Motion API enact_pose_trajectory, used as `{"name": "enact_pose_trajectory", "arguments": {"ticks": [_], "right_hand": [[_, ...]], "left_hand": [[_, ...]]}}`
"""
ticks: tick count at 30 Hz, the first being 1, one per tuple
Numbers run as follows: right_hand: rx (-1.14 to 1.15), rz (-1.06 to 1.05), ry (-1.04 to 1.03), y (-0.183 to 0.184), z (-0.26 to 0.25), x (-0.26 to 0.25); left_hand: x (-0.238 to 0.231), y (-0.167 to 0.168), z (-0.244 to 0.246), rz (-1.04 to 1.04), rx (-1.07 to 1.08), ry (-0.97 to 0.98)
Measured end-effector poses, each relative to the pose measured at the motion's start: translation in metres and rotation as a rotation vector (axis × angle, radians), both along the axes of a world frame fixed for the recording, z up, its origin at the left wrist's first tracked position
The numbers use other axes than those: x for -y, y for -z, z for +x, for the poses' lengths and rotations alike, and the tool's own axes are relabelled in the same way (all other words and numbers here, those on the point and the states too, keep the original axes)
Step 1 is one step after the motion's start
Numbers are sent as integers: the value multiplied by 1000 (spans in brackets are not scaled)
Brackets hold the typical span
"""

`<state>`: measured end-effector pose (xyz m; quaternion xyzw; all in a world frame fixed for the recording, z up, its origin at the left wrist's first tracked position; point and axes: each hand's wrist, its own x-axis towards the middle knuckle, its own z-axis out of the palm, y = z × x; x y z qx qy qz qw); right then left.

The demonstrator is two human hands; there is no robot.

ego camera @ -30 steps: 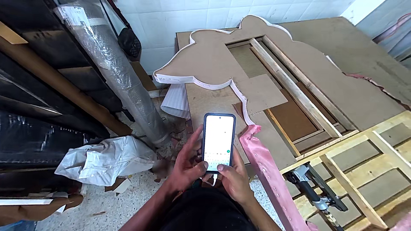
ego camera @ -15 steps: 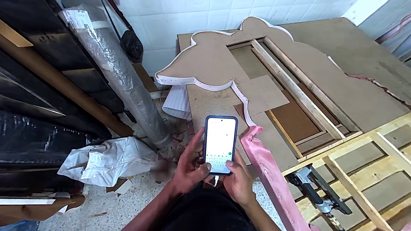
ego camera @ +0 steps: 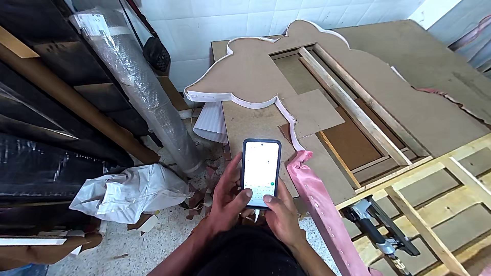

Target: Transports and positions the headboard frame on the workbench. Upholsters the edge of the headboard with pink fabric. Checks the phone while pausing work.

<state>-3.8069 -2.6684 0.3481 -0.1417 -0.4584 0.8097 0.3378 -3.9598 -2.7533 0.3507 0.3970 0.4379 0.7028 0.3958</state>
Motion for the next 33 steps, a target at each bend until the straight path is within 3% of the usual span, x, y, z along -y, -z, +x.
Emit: {"name": "enact_pose_trajectory", "arguments": {"ticks": [15, 19, 33], "right_hand": [[22, 36, -8, -23, -4, -8], [-20, 48, -83, -22, -4, -9], [-78, 54, -60, -16, -7, -7]], "left_hand": [[-6, 2, -18, 133, -80, 115], [-6, 2, -22, 149, -56, 110], [-17, -3, -21, 83, -109, 27]]}}
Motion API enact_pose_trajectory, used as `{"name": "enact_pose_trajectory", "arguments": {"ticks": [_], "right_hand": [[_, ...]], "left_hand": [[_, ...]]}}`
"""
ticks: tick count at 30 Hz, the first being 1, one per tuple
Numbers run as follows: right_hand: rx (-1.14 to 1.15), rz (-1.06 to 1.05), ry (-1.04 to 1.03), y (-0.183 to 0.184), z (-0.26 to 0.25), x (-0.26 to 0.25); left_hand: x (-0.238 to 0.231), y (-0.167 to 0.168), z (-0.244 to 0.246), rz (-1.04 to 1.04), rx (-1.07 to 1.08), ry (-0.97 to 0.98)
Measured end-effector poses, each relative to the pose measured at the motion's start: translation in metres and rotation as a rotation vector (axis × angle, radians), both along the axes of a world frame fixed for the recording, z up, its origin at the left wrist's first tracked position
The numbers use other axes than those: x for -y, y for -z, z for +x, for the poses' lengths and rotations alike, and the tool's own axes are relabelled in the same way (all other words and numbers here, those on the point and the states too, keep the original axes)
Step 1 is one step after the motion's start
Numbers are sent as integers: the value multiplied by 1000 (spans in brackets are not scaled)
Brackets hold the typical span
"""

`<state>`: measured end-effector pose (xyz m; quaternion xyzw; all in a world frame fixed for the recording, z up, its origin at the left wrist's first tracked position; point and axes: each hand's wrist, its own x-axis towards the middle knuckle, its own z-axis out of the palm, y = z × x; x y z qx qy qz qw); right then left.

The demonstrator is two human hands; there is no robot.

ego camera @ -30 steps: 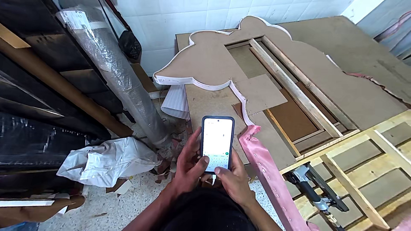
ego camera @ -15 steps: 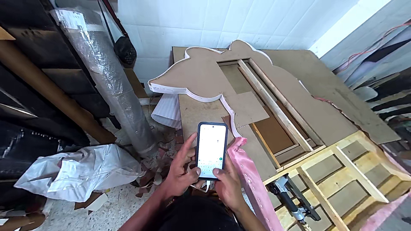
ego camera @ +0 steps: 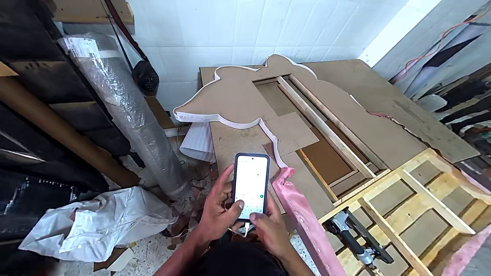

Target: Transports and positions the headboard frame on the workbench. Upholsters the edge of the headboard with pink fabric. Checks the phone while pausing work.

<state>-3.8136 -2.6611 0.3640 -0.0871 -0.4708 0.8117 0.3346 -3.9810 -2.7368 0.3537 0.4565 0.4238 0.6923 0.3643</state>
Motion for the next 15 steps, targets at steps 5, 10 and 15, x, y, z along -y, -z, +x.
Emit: {"name": "enact_pose_trajectory", "arguments": {"ticks": [5, 10, 15], "right_hand": [[58, 8, 79, -1, -2, 1], [117, -30, 167, 1, -8, 1], [20, -86, 41, 7, -3, -3]], "left_hand": [[2, 8, -5, 53, -9, 91], [3, 7, -2, 32, -41, 80], [2, 7, -1, 17, -6, 67]]}}
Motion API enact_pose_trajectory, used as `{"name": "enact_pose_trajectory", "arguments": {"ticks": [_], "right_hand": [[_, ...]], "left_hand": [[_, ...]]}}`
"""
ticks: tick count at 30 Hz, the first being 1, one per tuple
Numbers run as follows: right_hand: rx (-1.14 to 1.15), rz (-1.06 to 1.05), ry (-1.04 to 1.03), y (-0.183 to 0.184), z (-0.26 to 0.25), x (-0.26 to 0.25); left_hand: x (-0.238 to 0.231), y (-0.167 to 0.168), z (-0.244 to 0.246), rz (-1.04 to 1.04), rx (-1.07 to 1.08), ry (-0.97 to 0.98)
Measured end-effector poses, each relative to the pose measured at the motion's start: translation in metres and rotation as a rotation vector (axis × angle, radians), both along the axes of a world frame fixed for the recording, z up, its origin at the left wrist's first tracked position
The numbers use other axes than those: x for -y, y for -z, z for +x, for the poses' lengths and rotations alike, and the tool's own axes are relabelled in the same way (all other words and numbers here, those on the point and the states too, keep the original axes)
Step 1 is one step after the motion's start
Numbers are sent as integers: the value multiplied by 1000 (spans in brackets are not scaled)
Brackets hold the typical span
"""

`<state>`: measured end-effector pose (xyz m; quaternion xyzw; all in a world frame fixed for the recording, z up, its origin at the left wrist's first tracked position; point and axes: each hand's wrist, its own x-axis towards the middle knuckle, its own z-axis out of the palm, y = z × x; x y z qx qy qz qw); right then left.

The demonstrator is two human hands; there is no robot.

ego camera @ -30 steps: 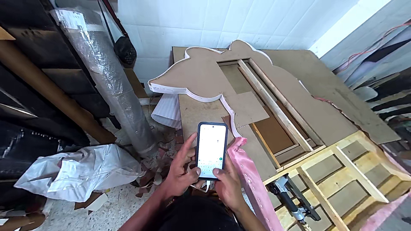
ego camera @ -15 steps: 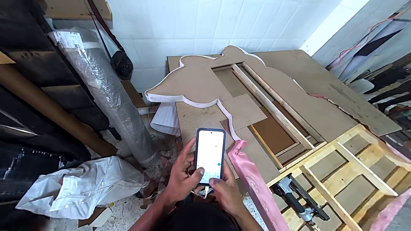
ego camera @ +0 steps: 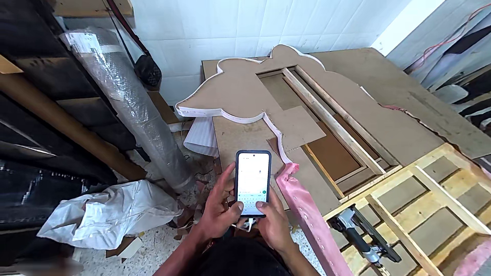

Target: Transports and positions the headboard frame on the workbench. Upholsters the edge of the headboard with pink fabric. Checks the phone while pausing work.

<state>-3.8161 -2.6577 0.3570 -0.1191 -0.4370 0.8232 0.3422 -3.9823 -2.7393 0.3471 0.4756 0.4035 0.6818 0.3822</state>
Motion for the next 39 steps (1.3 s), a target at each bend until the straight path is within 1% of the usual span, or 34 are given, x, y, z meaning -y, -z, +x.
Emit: {"name": "enact_pose_trajectory", "arguments": {"ticks": [4, 6, 8, 10, 14, 16, 19, 24, 29, 34, 39], "right_hand": [[43, 24, 92, 2, -3, 1], [72, 7, 136, 1, -4, 2], [53, 3, 103, 4, -2, 2], [18, 25, 22, 8, 3, 0], [9, 35, -40, 8, 5, 0], [-41, 11, -85, 11, 7, -2], [-23, -12, -38, 11, 6, -1], [34, 10, 73, 10, 2, 1], [66, 72, 68, 5, 2, 6], [32, 23, 42, 10, 2, 5], [30, -17, 32, 11, 4, 7]], "left_hand": [[0, 3, 1, 21, -15, 47], [-1, 1, 3, 10, -50, 28], [-1, 0, 4, -21, -80, -11], [-2, 0, 2, -27, -76, -29], [-2, 1, -3, -6, -28, 20], [-1, 1, -4, -10, -1, 36], [-2, 1, -3, -8, 8, 45], [0, 3, 2, 1, 29, 80], [2, 3, -1, 6, -30, 71], [7, 1, 0, -4, 36, 101], [10, 0, 1, -9, 26, 95]]}}
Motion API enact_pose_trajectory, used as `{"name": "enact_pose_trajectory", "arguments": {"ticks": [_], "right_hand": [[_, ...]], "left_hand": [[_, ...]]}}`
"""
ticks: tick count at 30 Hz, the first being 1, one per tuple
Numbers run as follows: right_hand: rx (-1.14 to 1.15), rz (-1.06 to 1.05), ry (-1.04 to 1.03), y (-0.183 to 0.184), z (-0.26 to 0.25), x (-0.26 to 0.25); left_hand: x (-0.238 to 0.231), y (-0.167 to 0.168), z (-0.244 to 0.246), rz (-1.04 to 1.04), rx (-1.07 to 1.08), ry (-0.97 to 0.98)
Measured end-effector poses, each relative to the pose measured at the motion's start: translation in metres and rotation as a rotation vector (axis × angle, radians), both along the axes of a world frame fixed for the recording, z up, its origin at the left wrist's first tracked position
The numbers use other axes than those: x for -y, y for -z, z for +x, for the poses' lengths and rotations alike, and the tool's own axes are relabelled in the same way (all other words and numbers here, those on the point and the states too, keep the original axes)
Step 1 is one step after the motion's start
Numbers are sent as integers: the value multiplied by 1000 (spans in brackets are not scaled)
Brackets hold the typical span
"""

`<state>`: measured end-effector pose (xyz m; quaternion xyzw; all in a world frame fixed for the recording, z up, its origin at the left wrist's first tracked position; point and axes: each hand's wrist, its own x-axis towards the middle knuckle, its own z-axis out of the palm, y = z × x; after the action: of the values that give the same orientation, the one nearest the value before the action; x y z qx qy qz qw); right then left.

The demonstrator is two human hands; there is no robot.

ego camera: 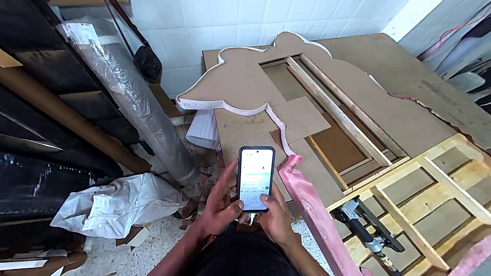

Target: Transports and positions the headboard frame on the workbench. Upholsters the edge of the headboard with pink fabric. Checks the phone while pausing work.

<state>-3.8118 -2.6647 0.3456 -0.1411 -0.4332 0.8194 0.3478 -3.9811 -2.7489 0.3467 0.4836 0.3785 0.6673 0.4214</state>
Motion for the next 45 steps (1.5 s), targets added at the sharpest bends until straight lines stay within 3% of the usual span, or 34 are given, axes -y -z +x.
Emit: {"name": "enact_pose_trajectory", "arguments": {"ticks": [7, 11, 17, 27, 45], "right_hand": [[44, 87, -16, -3, 4, 6], [16, 28, -5, 2, 5, 8], [79, -68, 169, 7, 4, 10], [-58, -109, 133, 13, 13, 12], [-76, -43, 55, 11, 34, -1]], "left_hand": [[3, -2, -2, -11, -29, -13], [5, -1, -1, -30, -44, -16], [4, 2, 8, -22, -25, 25], [-2, -1, 13, -3, -86, -16], [-11, -4, 36, 19, -122, -95]]}}
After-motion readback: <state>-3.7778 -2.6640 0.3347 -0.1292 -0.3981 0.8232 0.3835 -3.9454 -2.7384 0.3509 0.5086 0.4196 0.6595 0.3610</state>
